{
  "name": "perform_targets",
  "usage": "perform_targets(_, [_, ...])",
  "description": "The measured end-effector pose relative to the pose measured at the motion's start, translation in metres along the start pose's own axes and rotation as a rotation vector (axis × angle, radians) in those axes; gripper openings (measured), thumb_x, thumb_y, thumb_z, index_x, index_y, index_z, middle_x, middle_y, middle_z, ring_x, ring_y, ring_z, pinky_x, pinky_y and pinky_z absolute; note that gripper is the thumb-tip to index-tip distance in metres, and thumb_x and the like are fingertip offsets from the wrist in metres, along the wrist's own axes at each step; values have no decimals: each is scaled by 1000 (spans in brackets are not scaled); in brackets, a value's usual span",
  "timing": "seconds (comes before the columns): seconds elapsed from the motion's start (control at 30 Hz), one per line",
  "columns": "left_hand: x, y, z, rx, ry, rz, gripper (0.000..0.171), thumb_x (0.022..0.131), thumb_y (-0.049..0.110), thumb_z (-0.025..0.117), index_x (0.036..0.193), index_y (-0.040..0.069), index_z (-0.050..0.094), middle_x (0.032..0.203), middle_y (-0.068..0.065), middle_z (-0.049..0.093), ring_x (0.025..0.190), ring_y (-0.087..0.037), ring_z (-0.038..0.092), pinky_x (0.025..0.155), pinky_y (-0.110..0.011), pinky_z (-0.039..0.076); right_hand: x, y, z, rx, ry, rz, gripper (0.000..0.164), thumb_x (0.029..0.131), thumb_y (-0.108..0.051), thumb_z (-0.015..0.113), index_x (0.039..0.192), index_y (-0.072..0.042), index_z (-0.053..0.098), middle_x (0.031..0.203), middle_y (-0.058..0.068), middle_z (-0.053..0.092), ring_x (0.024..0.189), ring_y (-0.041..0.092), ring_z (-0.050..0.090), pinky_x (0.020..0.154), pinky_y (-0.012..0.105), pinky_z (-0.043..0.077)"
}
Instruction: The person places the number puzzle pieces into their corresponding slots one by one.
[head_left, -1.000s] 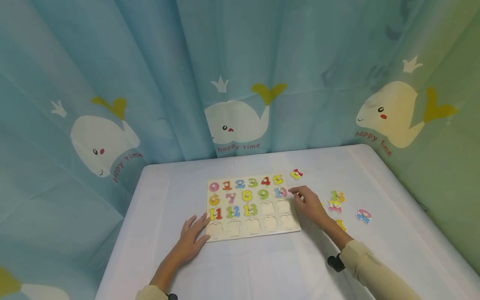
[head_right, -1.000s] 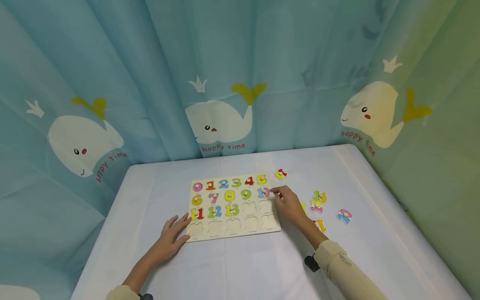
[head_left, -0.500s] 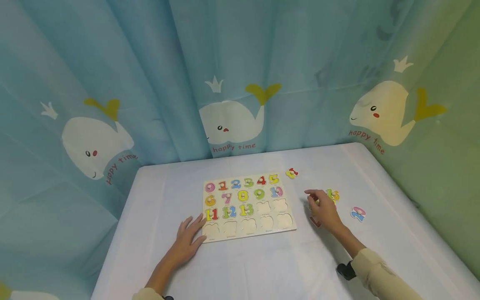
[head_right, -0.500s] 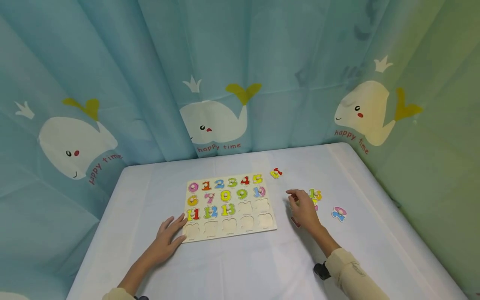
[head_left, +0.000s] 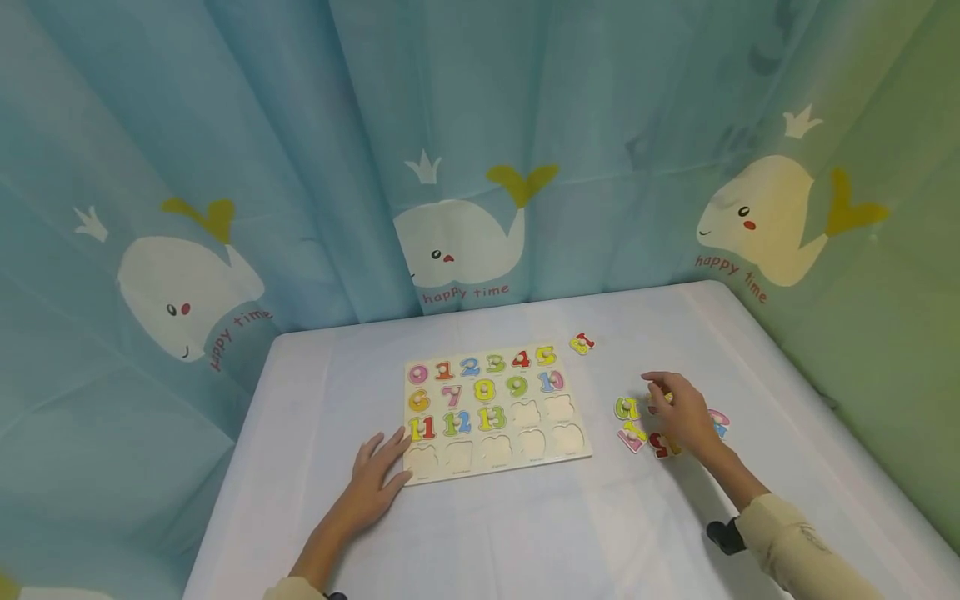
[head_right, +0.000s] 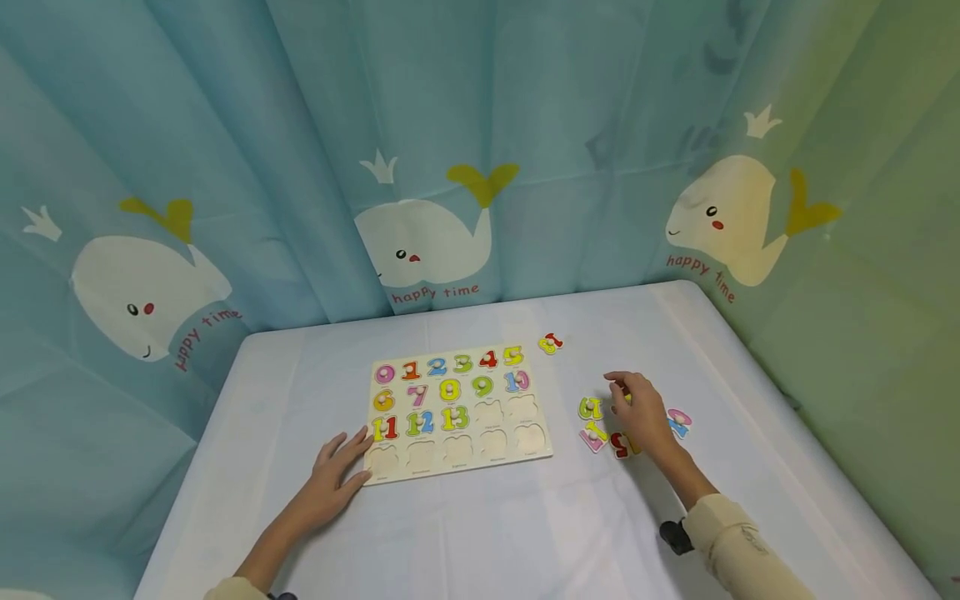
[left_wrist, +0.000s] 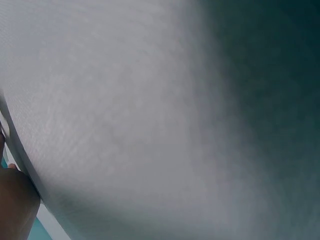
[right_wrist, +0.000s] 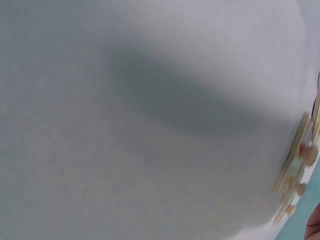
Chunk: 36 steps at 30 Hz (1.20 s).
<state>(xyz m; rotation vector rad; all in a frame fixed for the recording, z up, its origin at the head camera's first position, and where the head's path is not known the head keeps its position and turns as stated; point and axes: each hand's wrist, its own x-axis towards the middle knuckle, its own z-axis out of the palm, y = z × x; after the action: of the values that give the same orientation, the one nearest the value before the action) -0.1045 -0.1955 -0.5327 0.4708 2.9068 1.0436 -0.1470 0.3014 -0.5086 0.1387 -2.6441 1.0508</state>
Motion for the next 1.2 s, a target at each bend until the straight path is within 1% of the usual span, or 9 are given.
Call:
perform_targets(0.17, [1,0,0,-9,-7,-10,51,89,18,63,138,9,48,148,-7,35,136,-36,18,106,-62,12,-1,5,-6,-56,34,-12,21,94,-6,53,111,1,63,90,10,59,75,17,49,55,24,39])
perform_targets(0.23, [1,1,0,-12,-9,-12,51,89,18,63,137,8,49,148,-7,35,136,-36,18,106,-62,11,-1,6,-9,-73,40,-1,20,94,-6,53,111,1,62,89,10,59,75,17,48,55,25,38])
perform_targets(0.43, [1,2,-2,-11,-22,-34,52,90,19,63,138,10,48,149,-5,34,137,-36,17,104,-64,17,0,9,-14,-103,18,54,23,95,-9,52,115,2,60,91,10,57,75,19,46,55,24,40])
perform_targets(0.67, [2,1,0,-14,35,28,49,87,16,65,134,7,52,145,-10,40,133,-39,23,101,-66,21,0,12,-19,-118,46,42,22,94,-6,53,113,3,60,94,13,59,81,21,48,60,26,38])
perform_targets(0.77, [1,0,0,-10,27,19,50,87,17,65,135,7,51,146,-9,39,134,-38,22,101,-65,21,0,13,-20,-121,39,37,21,93,-4,54,112,4,60,94,15,59,82,22,50,61,27,39])
perform_targets(0.9, [1,-1,0,0,1,-3,52,88,18,64,137,9,49,148,-7,36,136,-36,19,103,-64,19,0,15,-20,-120,5,57,23,92,-2,56,113,6,59,97,17,59,84,26,52,64,31,41])
perform_targets(0.97, [2,0,0,5,0,-1,52,89,17,64,137,8,49,148,-7,36,135,-37,19,103,-65,19,1,17,-20,-112,-25,77,25,92,-2,56,115,6,58,99,18,59,87,28,53,67,34,44])
perform_targets(1.07, [2,1,0,10,10,9,51,88,17,64,137,8,49,147,-8,37,135,-38,20,102,-65,19,3,19,-19,-93,-105,100,29,90,-4,59,117,6,56,101,18,58,90,30,54,70,39,47])
perform_targets(1.2, [1,2,0,6,5,6,51,89,17,63,137,8,49,147,-8,36,135,-37,19,105,-63,14,4,25,-16,-76,-230,77,33,87,-2,64,118,7,56,99,17,59,91,33,56,75,45,48])
